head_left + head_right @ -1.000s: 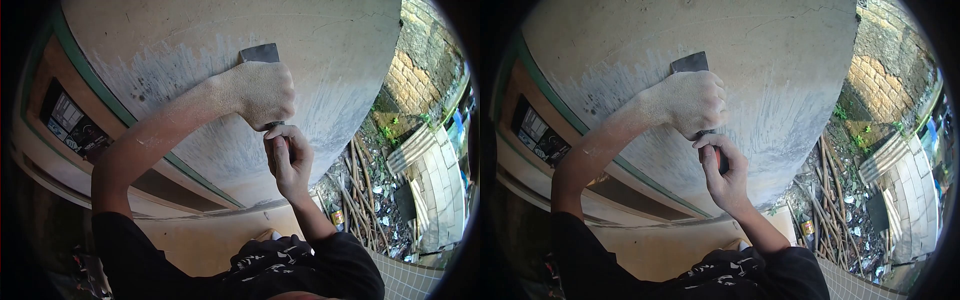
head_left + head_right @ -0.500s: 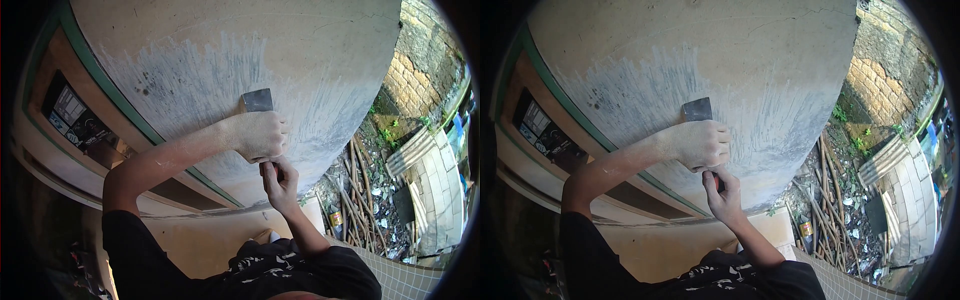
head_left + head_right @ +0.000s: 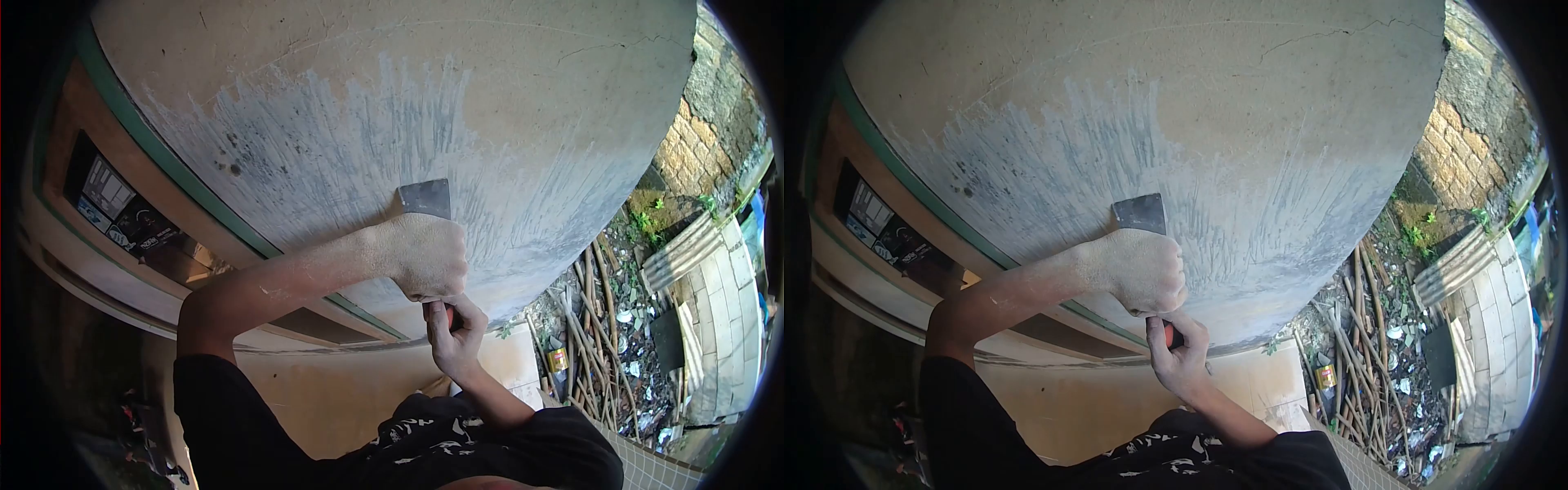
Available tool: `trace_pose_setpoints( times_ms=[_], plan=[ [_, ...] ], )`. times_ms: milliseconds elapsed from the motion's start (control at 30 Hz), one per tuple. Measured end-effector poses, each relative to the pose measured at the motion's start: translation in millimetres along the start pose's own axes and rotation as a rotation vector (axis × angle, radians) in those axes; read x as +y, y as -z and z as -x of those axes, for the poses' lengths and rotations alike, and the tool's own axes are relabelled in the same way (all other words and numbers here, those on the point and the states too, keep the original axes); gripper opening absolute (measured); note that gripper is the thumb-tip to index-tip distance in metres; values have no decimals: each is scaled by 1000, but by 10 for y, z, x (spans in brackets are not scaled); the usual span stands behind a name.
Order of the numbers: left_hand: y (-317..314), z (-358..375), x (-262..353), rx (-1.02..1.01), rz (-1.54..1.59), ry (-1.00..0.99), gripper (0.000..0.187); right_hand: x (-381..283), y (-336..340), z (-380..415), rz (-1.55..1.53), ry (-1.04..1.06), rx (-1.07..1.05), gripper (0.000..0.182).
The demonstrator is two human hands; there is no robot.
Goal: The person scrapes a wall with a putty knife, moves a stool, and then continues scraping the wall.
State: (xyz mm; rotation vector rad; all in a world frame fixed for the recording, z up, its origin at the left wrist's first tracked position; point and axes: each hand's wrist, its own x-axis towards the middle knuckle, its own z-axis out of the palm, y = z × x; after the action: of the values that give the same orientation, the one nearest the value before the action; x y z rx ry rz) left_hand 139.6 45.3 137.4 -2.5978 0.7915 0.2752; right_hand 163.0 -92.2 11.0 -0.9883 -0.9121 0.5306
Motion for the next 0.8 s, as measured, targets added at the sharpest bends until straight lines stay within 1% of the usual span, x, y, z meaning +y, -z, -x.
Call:
trace_pose_setpoints(
  times_ms=[33,167,233,333,467,567,633,733,800],
  plan=[
    [-8,-2,-13,-25,4,-5,19,22,4,-9,22,-45,12,10],
    [9,11,-17,-1,15,-8,19,5,-2,-20,-28,-72,29,9],
    [26,5,13,87,-2,-9,20,13,52,-17,11,47,-40,13],
    [85,7,49,45,5,12,20,-59,54,11,14,51,-45,13],
    [78,24,79,65,6,1,19,-135,-3,50,12,67,-23,11],
    [33,45,85,32,-22,-1,18,-126,-22,39,43,103,-22,10],
    [6,78,92,95,-26,5,18,-97,-49,38,64,117,-23,9],
    [-11,102,87,101,-36,-32,18,-88,-60,38,102,132,-27,9],
    [-59,138,126,93,-17,-19,19,-91,-83,49,110,133,-34,9]
  ],
)
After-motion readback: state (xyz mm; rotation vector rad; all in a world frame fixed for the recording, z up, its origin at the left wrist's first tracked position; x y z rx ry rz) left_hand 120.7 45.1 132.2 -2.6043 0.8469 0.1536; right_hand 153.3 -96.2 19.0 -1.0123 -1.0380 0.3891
